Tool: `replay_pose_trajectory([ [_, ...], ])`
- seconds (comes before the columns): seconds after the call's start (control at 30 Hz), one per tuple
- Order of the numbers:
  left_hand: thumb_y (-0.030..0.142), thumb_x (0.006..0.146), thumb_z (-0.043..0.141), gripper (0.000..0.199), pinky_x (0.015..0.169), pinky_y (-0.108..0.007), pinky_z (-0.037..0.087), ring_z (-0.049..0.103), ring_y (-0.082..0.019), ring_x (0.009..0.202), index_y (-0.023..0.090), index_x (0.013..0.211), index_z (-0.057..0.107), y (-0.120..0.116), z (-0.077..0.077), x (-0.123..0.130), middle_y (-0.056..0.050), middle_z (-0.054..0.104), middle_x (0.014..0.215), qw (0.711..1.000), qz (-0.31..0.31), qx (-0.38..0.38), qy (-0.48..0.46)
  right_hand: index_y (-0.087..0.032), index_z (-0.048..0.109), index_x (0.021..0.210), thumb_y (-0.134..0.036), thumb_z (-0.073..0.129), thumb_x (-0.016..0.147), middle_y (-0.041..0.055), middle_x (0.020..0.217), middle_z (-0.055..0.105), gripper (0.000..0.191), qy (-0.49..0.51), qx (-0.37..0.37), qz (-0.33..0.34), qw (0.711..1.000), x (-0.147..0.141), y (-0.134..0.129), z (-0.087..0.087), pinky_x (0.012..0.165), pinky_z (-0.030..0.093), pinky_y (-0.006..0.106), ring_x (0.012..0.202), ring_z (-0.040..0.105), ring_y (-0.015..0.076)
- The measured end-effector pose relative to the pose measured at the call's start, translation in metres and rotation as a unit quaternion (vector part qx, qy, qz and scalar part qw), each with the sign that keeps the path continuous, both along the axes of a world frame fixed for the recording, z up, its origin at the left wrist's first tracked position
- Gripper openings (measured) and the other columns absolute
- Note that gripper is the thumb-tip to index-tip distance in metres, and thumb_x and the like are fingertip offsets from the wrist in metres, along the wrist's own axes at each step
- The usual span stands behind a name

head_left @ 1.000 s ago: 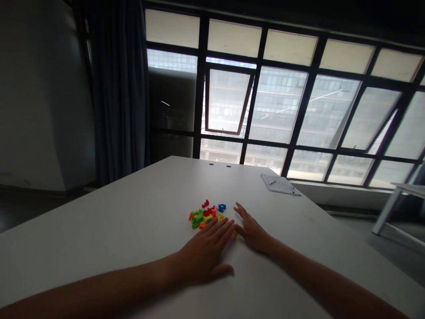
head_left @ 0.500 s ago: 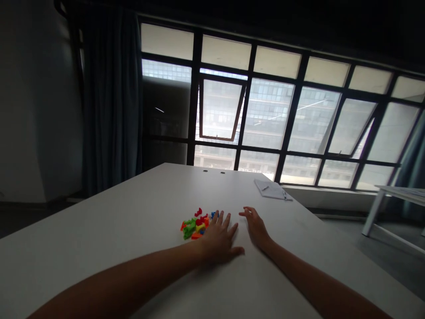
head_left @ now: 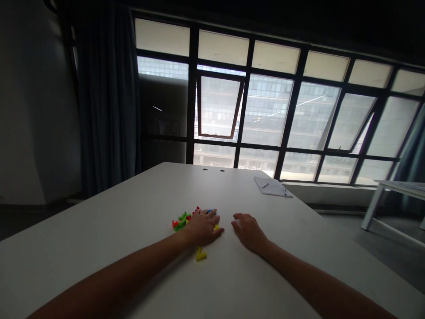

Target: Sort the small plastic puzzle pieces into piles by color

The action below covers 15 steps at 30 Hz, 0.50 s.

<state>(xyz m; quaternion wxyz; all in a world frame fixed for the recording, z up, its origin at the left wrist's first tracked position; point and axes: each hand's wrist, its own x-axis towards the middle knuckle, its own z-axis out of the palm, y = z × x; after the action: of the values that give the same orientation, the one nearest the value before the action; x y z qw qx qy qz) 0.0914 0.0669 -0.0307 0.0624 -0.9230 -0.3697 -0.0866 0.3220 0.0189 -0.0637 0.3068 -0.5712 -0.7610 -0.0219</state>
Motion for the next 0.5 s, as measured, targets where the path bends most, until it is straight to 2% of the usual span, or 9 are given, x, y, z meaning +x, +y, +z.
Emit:
replay_pose_trajectory([
  [0.1,0.067,0.098,0.037,0.063,0.112,-0.061,0.036,0.05,-0.039,0.137,0.025,0.139,0.06,0.006,0.0,-0.018,-0.014,0.046,0.157,1.0,0.001,0.003,0.005,-0.016,0.065,0.121,-0.035,0.048,0.102,0.0136,0.119,0.072,0.032,-0.055,0.022,0.01,0.998,-0.003,-0.006,0.002,0.105,0.043,0.044,0.116,0.063,0.0278],
  [0.3,0.064,0.1,0.037,0.063,0.112,-0.06,0.037,0.048,-0.038,0.139,0.024,0.144,0.055,0.034,0.001,-0.068,-0.015,0.044,0.158,0.999,0.033,-0.001,0.023,-0.017,0.067,0.114,-0.033,0.047,0.103,0.0108,0.112,0.074,0.027,-0.087,0.016,0.007,0.996,-0.004,-0.006,0.004,0.1,0.044,0.04,0.11,0.065,0.0249],
  [0.43,0.057,0.099,0.047,0.051,0.11,-0.05,0.043,0.059,-0.033,0.128,0.028,0.139,0.06,0.052,0.006,-0.092,-0.01,0.051,0.154,0.999,-0.017,0.016,0.029,-0.017,0.068,0.112,-0.033,0.046,0.103,0.0098,0.109,0.075,0.028,-0.105,0.008,0.002,0.994,-0.005,-0.006,0.003,0.099,0.044,0.039,0.106,0.066,0.0239],
  [0.5,0.057,0.099,0.049,0.047,0.111,-0.047,0.042,0.061,-0.03,0.125,0.03,0.136,0.062,0.058,0.009,-0.099,-0.007,0.054,0.151,0.999,-0.037,0.026,0.031,-0.017,0.068,0.111,-0.033,0.046,0.103,0.0097,0.109,0.075,0.028,-0.111,0.001,-0.003,0.994,-0.006,-0.006,0.003,0.097,0.044,0.038,0.104,0.066,0.0236],
])
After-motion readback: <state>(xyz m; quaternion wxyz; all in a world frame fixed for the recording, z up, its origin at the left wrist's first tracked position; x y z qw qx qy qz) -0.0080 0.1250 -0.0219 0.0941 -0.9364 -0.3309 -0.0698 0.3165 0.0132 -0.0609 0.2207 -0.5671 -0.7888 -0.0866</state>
